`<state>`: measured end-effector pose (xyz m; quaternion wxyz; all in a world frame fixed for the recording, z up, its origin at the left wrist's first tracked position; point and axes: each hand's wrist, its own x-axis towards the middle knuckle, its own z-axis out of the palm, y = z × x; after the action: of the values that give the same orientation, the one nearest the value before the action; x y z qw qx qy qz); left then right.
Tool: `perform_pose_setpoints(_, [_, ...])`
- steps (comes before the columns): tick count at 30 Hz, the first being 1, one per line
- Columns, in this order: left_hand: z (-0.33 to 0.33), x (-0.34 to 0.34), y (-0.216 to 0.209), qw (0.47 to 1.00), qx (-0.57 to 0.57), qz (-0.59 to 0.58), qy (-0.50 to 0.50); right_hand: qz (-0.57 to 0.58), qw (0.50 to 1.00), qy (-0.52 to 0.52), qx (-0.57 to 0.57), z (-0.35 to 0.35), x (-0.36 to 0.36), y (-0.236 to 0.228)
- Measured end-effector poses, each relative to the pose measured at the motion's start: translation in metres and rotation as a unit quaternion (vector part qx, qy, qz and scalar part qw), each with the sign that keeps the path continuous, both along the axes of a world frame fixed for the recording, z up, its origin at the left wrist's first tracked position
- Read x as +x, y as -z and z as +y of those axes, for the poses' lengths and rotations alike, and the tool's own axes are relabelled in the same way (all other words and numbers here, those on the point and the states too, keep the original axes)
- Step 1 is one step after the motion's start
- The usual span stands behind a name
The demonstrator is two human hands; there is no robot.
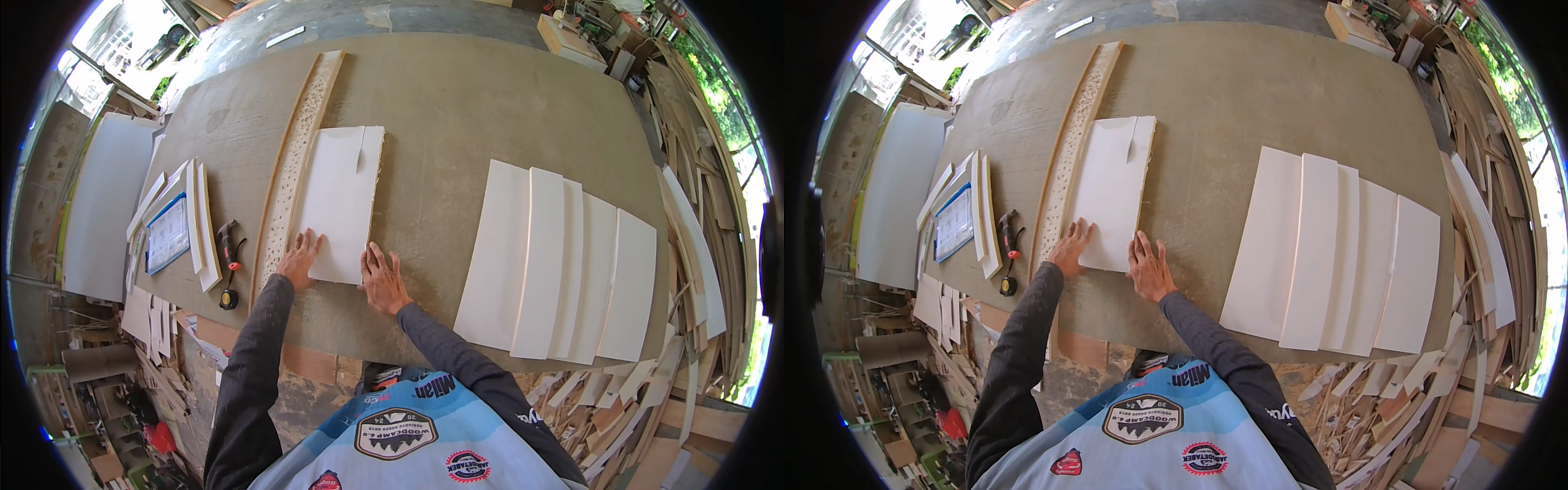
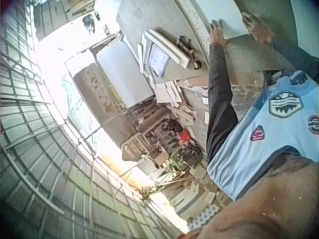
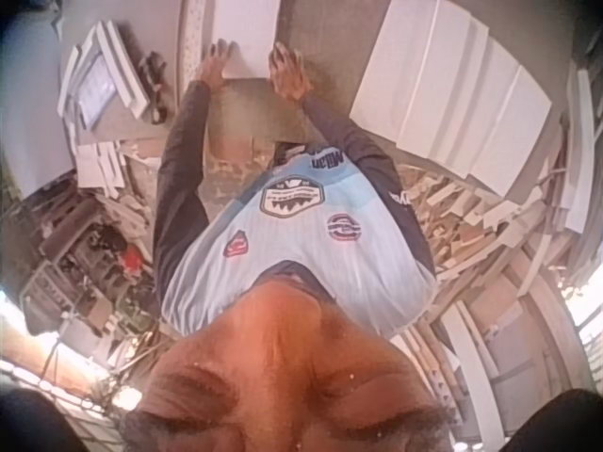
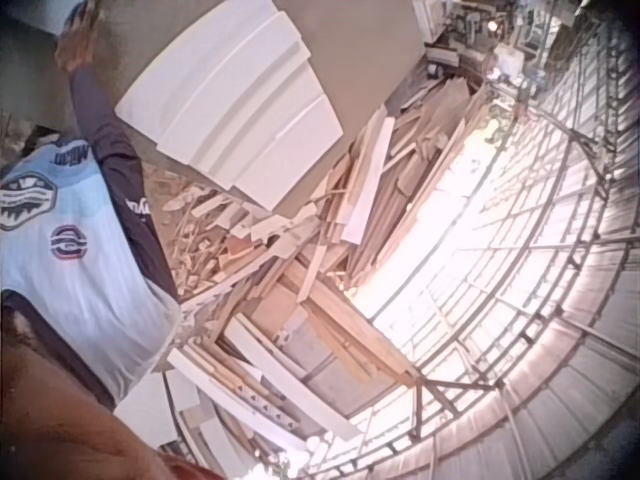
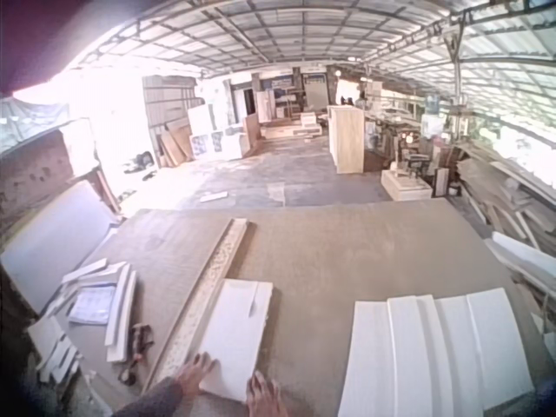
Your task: The person hammers a nail into a wooden board, uses a tape measure and pencil to mark another board, and then picks up and examines several rectangular white boards one by one.
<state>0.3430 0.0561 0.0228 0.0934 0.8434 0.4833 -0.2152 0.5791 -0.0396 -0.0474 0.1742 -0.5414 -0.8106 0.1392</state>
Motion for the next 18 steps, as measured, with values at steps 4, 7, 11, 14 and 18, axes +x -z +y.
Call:
perform_pose_setpoints(4, [0.013, 0.007, -0.003, 1.000, -0.006, 0.002, -0.005, -0.028, 1.000, 0.004, -0.001, 0.011, 0.003, 0.002])
perform_pose_setpoints(7, [0.023, 0.006, 0.001, 1.000, -0.004, -0.008, -0.009, -0.042, 0.999, 0.008, 0.015, 0.022, 0.004, 0.004])
perform_pose_setpoints(11, [0.032, 0.013, -0.003, 1.000, 0.001, -0.006, -0.013, -0.066, 0.997, 0.009, 0.028, 0.033, 0.007, 0.005])
perform_pose_setpoints(14, [0.041, 0.014, 0.001, 0.999, 0.002, -0.026, -0.019, -0.089, 0.995, 0.013, 0.033, 0.039, 0.010, 0.005])
perform_pose_setpoints(18, [0.050, 0.012, 0.005, 1.000, 0.017, -0.006, 0.001, -0.107, 0.993, 0.015, 0.039, 0.047, 0.010, 0.003])
